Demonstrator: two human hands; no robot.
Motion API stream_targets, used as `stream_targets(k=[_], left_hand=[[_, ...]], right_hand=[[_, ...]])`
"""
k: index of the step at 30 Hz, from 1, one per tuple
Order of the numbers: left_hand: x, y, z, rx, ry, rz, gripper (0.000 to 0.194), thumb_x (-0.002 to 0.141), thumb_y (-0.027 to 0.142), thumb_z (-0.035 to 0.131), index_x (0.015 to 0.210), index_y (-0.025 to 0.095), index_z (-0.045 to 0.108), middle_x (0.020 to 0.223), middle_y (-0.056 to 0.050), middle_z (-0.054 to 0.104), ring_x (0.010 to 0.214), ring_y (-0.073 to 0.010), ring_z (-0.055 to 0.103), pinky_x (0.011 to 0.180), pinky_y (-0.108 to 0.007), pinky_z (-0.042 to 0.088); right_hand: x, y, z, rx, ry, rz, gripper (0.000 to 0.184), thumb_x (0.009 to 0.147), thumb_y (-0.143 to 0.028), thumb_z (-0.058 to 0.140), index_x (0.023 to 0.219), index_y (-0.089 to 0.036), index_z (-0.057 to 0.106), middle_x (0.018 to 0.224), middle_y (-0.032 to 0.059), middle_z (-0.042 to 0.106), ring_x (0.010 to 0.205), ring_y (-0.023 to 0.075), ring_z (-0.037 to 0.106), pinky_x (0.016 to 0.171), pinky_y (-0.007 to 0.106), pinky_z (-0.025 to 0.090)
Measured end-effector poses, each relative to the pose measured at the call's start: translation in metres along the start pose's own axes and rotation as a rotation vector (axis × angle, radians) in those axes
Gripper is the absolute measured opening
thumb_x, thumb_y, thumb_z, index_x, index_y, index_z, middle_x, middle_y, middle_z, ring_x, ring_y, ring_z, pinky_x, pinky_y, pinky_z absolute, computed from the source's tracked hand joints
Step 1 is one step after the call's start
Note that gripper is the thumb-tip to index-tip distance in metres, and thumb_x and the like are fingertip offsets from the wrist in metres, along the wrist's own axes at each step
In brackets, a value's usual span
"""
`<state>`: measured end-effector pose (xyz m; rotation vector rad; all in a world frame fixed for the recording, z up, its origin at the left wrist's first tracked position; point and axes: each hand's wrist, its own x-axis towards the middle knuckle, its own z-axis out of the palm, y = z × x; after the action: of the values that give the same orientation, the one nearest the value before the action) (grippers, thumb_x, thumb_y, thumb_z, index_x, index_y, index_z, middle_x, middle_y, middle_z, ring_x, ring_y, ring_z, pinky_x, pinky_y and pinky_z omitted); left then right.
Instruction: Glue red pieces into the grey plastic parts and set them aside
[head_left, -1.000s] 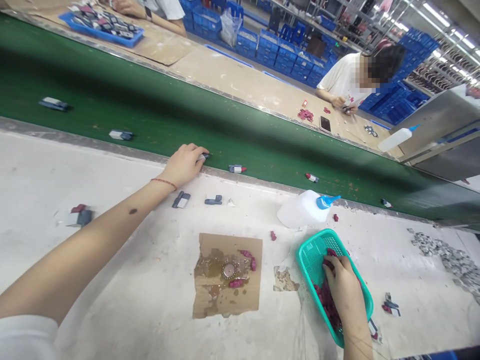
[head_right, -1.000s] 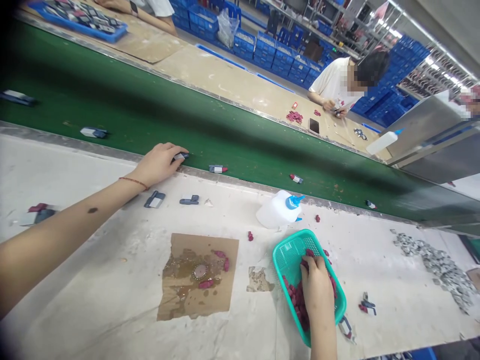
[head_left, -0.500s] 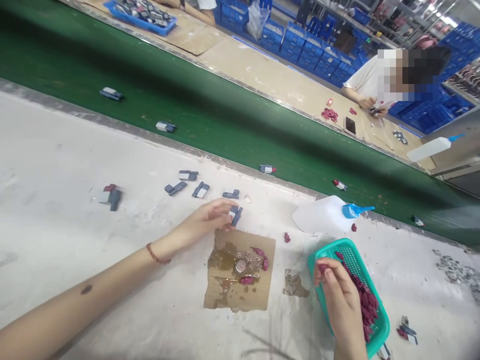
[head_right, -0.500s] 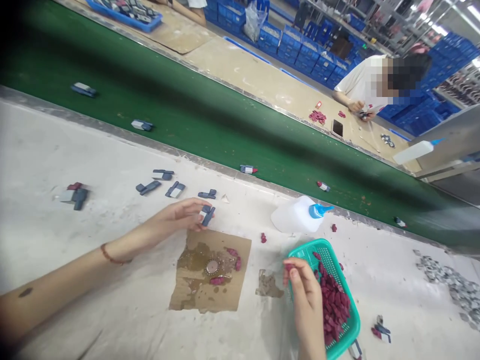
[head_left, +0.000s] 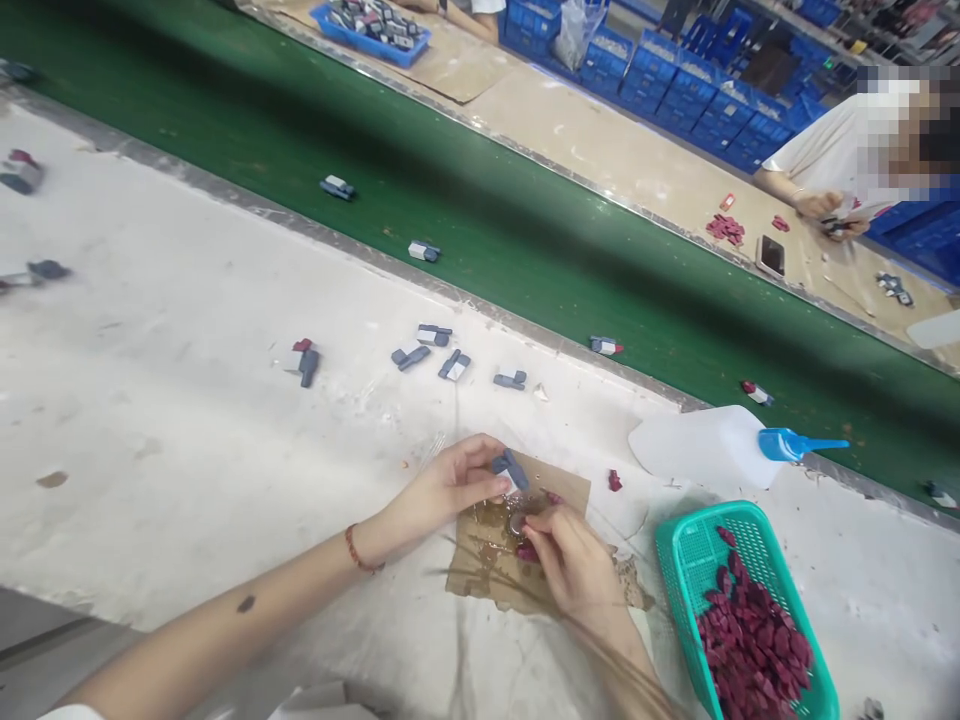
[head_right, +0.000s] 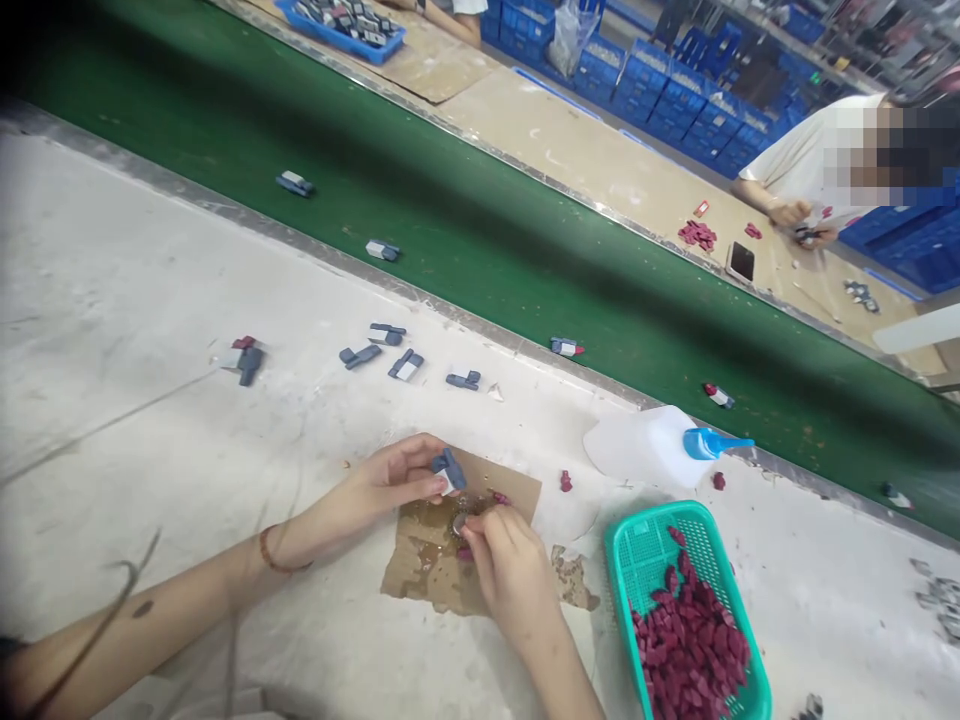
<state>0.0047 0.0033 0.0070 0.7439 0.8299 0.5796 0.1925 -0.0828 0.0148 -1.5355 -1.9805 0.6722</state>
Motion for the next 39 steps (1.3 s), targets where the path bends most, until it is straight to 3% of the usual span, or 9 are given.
stream_targets(k=[5,10,16,21,25,30,36,39], left_hand=[[-0.001,0.002,0.0,-0.02,-0.028,-0.011,0.049,0.072,0.034,0.081,0.113,0.019,0.058,0.087,-0.001,0.065,0.074,-0.0125,0.059,0.065,-0.025,0.045],[-0.001,0.003,-0.002,-0.065,-0.058,-0.037,0.04,0.072,0.032,0.081,0.104,0.018,0.062,0.085,0.0,0.063,0.073,-0.0132,0.062,0.069,-0.027,0.047],[-0.001,0.001,-0.003,-0.052,-0.059,-0.058,0.047,0.064,0.027,0.086,0.104,0.02,0.062,0.09,0.0,0.066,0.071,-0.0124,0.064,0.072,-0.027,0.049],[0.0,-0.005,-0.003,0.096,-0.1,-0.003,0.041,0.074,0.041,0.077,0.104,0.018,0.064,0.072,-0.002,0.065,0.07,-0.0167,0.063,0.062,-0.027,0.049],[-0.002,-0.009,0.0,0.262,-0.049,0.126,0.04,0.079,0.055,0.067,0.084,0.016,0.064,0.075,-0.004,0.063,0.065,-0.0155,0.059,0.051,-0.024,0.044],[-0.009,-0.007,0.002,0.437,-0.101,0.172,0.044,0.093,0.058,0.043,0.083,0.017,0.055,0.058,0.003,0.052,0.047,-0.0103,0.043,0.047,-0.023,0.036],[-0.012,-0.005,0.001,0.715,-0.279,0.278,0.037,0.098,0.049,0.037,0.096,0.018,0.057,0.076,-0.002,0.06,0.063,-0.0147,0.052,0.06,-0.025,0.04],[-0.01,-0.008,-0.001,0.75,-0.354,0.295,0.039,0.098,0.049,0.036,0.097,0.017,0.059,0.072,-0.001,0.06,0.06,-0.0145,0.052,0.058,-0.024,0.038]], right_hand=[[0.001,0.003,0.003,-0.107,-0.018,-0.031,0.029,0.103,-0.028,0.038,0.082,-0.022,0.058,0.071,0.0035,0.063,0.066,0.0192,0.062,0.06,0.029,0.05],[0.002,-0.002,0.002,-0.042,-0.086,-0.038,0.03,0.104,-0.03,0.037,0.081,-0.023,0.057,0.071,0.0024,0.063,0.064,0.0173,0.062,0.057,0.028,0.049],[0.004,-0.001,0.004,-0.045,-0.005,-0.019,0.028,0.103,-0.028,0.038,0.084,-0.023,0.058,0.073,0.0037,0.065,0.067,0.0187,0.063,0.061,0.029,0.05],[0.003,-0.001,-0.001,0.012,-0.059,0.015,0.024,0.101,-0.027,0.042,0.084,-0.023,0.058,0.071,0.0024,0.063,0.064,0.0177,0.063,0.058,0.027,0.049],[0.002,-0.003,0.0,0.167,-0.055,0.113,0.023,0.099,-0.029,0.047,0.081,-0.023,0.061,0.071,0.0022,0.066,0.065,0.0178,0.064,0.06,0.027,0.051],[0.0,-0.003,-0.002,0.478,0.108,0.341,0.02,0.092,-0.035,0.06,0.08,-0.021,0.065,0.075,0.003,0.071,0.065,0.0165,0.066,0.058,0.025,0.053],[0.003,-0.004,-0.006,0.624,0.247,0.328,0.022,0.09,-0.04,0.062,0.079,-0.021,0.065,0.074,0.0036,0.068,0.064,0.016,0.064,0.057,0.026,0.053],[0.004,-0.006,-0.004,0.643,0.28,0.295,0.021,0.091,-0.039,0.062,0.081,-0.022,0.065,0.075,0.0036,0.067,0.069,0.0173,0.065,0.058,0.027,0.053]])
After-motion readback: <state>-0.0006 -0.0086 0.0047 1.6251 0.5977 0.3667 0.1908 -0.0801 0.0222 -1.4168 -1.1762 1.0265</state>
